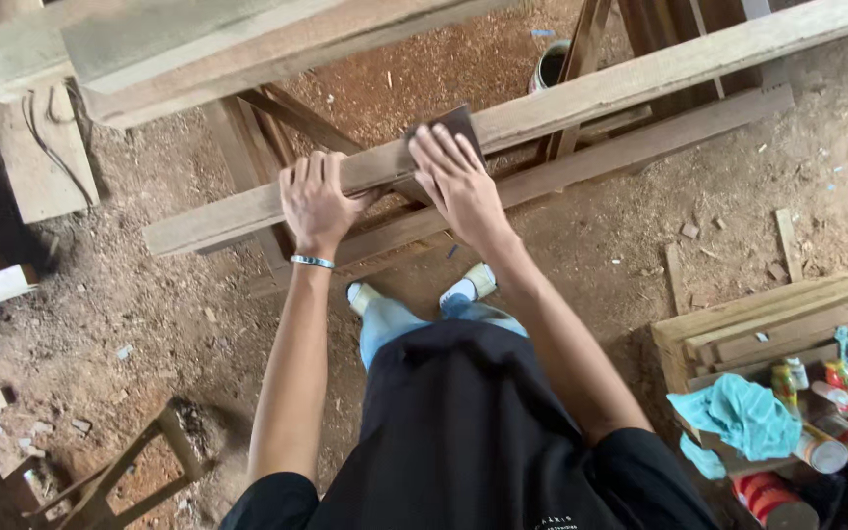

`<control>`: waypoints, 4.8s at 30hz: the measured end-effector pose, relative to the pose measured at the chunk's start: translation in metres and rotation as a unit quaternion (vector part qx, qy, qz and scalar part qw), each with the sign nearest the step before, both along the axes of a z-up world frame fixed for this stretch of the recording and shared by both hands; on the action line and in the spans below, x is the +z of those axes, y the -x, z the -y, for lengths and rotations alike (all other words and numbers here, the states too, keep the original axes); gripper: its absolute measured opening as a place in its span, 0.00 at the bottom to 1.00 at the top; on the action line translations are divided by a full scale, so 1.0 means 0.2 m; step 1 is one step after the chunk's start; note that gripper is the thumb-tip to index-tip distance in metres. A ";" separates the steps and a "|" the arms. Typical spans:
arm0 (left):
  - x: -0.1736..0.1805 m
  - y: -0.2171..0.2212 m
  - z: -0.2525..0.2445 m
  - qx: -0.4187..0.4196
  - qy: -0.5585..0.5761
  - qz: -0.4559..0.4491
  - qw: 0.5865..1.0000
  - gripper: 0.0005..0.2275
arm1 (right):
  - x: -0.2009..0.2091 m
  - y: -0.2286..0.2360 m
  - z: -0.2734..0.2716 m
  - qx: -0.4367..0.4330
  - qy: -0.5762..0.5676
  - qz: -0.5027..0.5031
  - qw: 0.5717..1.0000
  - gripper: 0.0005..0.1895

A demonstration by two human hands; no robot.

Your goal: The person sands the surface and edges of a wooden plank using a piece of sandpaper, repeatedly rubbing it back and forth along the length of the wood.

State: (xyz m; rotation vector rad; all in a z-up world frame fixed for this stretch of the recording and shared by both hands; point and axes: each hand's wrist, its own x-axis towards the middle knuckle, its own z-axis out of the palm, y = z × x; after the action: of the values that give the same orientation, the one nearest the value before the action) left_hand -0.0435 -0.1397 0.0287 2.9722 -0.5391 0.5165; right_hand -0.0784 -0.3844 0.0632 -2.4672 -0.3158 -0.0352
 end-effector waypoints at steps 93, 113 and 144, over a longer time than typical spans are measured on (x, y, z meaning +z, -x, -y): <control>0.08 -0.16 1.01 -0.080 0.023 -0.105 0.991 0.37 | -0.22 -0.36 1.46 -0.252 -0.471 -0.051 0.844 0.20; 0.14 -0.23 0.94 -0.133 0.070 -0.131 0.980 0.27 | -0.31 -0.39 1.35 -0.154 0.648 -0.014 0.745 0.13; 0.18 -0.21 0.99 -0.107 0.029 -0.118 0.987 0.28 | -0.02 -0.01 1.19 -0.087 0.126 0.022 0.988 0.17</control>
State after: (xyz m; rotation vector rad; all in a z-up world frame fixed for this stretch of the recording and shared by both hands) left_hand -0.0023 -0.3385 0.0641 2.8182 -0.7888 0.1548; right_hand -0.0755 -0.6227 0.0600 -2.7432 -0.1284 -0.1317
